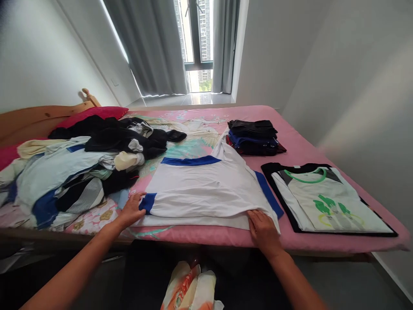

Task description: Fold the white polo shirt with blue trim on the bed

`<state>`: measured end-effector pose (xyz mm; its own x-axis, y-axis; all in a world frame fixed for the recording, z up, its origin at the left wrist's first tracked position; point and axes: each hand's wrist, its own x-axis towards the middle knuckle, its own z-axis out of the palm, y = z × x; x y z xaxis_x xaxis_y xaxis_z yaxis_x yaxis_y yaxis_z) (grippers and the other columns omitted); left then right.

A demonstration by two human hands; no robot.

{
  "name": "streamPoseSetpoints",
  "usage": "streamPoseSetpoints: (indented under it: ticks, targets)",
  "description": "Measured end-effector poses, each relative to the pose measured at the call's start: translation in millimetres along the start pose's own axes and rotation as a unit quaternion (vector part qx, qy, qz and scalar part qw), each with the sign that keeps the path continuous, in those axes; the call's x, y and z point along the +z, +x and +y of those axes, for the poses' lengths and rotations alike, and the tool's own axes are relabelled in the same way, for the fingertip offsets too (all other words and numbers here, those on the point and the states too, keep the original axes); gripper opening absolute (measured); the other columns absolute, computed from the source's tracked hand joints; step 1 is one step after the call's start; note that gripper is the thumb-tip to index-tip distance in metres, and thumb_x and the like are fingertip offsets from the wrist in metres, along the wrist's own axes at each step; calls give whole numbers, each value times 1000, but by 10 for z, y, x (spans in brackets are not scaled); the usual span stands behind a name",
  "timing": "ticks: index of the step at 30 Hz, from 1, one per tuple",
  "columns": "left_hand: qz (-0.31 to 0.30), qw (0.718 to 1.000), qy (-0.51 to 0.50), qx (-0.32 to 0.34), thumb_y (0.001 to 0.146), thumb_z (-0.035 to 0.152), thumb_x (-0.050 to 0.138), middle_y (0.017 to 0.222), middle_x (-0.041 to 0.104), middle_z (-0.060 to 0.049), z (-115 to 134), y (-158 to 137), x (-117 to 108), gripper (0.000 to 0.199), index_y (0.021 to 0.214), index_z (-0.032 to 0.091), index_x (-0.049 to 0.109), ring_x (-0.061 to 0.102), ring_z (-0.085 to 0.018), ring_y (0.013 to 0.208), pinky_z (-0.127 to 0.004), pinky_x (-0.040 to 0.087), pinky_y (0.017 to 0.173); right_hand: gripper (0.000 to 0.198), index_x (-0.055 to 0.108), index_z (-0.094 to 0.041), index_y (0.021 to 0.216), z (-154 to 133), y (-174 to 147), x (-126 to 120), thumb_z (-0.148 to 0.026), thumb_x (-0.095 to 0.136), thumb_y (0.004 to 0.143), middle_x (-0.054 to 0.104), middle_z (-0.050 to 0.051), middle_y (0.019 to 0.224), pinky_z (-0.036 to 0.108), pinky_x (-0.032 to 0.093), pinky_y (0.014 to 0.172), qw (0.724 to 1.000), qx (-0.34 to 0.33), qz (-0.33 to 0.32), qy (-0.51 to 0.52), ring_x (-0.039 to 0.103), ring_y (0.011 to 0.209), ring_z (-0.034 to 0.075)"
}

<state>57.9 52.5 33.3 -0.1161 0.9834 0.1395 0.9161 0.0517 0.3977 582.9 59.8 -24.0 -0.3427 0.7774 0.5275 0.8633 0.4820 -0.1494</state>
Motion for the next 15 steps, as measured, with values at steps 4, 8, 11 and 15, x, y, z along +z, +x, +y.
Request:
streamPoseSetpoints:
  ticks: [4, 8, 11, 15]
  targets:
    - [-13, 980, 132, 150, 62, 10, 53, 126, 52, -7, 156, -213, -84, 44, 103, 26, 60, 45, -29, 119, -45, 32, 99, 27, 57, -17, 109, -19, 61, -22, -22, 50, 84, 60, 12, 105, 42, 39, 91, 998, 36, 21, -36, 52, 103, 27]
    - [-56, 972, 136, 185, 67, 11, 54, 109, 63, -5, 232, -236, -68, 32, 94, 25, 62, 54, -26, 105, -44, 31, 96, 36, 53, -17, 117, -83, 198, -65, -18, 48, 81, 54, 13, 120, 44, 33, 98, 998, 29, 28, -46, 45, 117, 28]
    - [-55, 976, 115, 177, 68, 13, 54, 106, 66, -5, 203, -187, -17, 31, 95, 25, 63, 57, -25, 100, -42, 31, 95, 30, 60, -19, 107, -68, 290, -88, -15, 46, 81, 61, 8, 111, 44, 30, 100, 999, -8, -3, -35, 49, 112, 25]
    - [-49, 983, 74, 162, 72, 19, 53, 104, 68, -6, 130, -121, 17, 25, 93, 25, 67, 59, -24, 98, -39, 33, 94, 21, 65, -20, 91, 28, 376, -131, -14, 46, 82, 66, 4, 91, 39, 33, 95, 998, -36, -40, -25, 57, 93, 20]
